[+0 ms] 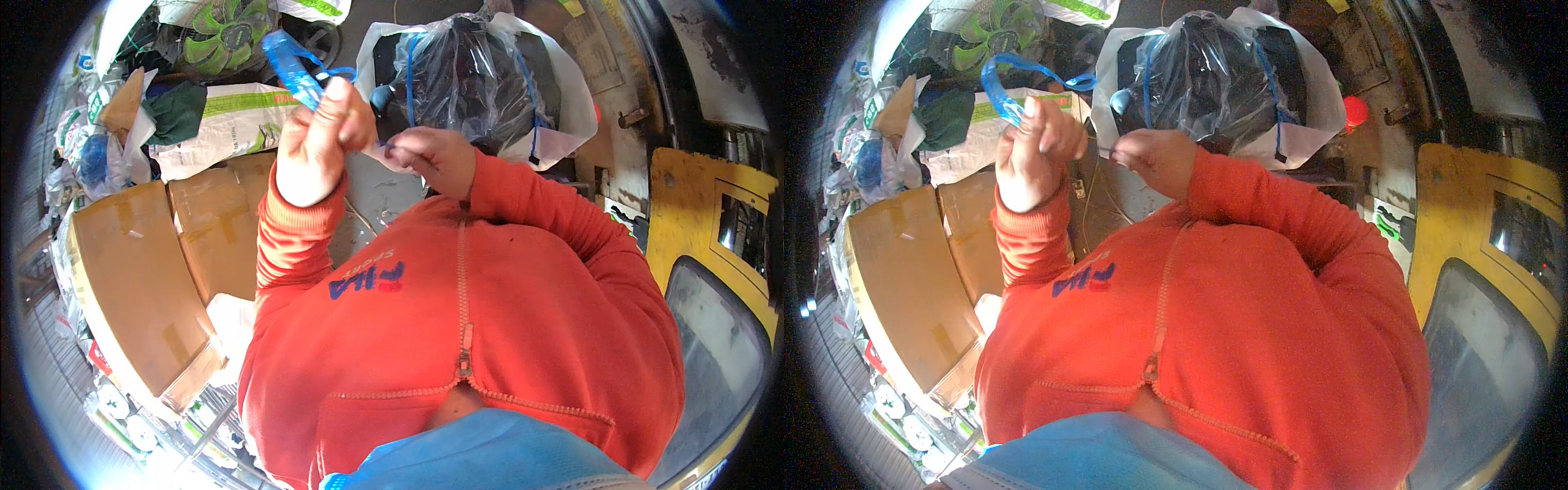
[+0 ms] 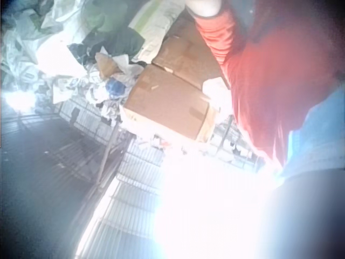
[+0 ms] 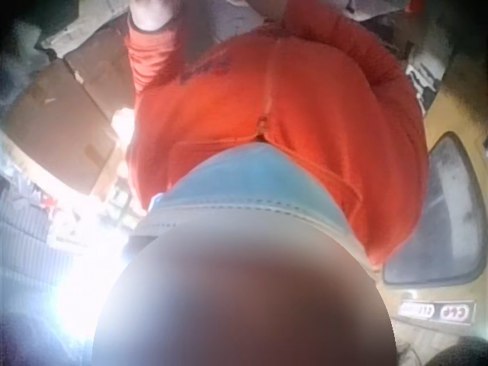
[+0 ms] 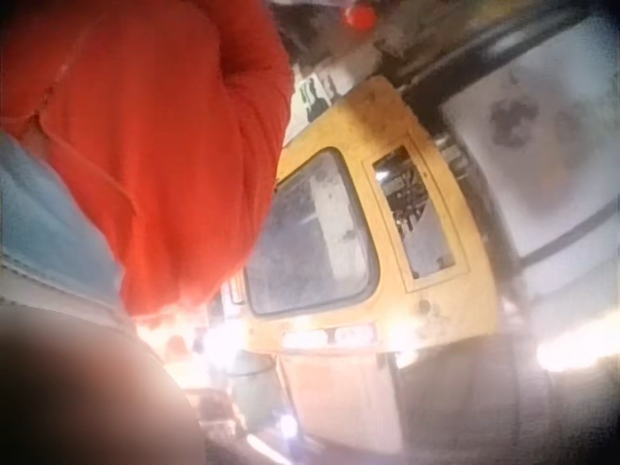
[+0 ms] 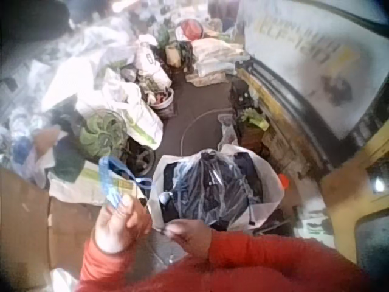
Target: The person gathers the top of a large white plastic bag containing dark items and ties it shut using a blue plastic tie. They repeatedly wrap and knot the tie to secure the bag, then briefly open a yellow vehicle door before returning to adjust the bag.
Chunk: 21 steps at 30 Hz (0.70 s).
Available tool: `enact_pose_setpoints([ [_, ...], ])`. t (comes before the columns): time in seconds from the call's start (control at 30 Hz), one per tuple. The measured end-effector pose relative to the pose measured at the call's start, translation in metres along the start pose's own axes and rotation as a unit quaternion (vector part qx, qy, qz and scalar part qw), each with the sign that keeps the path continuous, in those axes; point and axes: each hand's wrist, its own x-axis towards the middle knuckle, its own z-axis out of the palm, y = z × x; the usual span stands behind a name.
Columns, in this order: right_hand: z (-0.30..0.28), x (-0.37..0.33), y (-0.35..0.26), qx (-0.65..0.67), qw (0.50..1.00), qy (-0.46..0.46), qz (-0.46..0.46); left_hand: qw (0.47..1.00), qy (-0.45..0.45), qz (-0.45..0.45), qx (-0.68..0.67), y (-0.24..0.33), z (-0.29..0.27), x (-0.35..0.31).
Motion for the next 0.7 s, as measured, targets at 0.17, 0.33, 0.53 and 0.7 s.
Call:
enact_pose_setpoints([
  [0.17, 0.0, 0.011, -0.013, 0.038, 0.992, 0.115, 0.038, 0.973, -0.225, 0.046, -0.004, -0.064, -0.031, -0.014],
  [0.33, -0.013, 0.02, -0.019, -0.137, 0.982, 0.06, -0.112, 0.997, 0.053, 0.042, 0.041, -0.141, 0.018, -0.066],
  [0.53, -0.136, 0.003, 0.029, -0.209, 0.894, 0.211, 0.337, 0.96, 0.133, -0.107, -0.221, -0.141, 0.031, -0.056],
  [0.7, -0.145, -0.043, 0.13, -0.334, 0.863, 0.013, 0.38, 0.937, 0.168, -0.132, -0.275, -0.119, 0.042, -0.051],
])
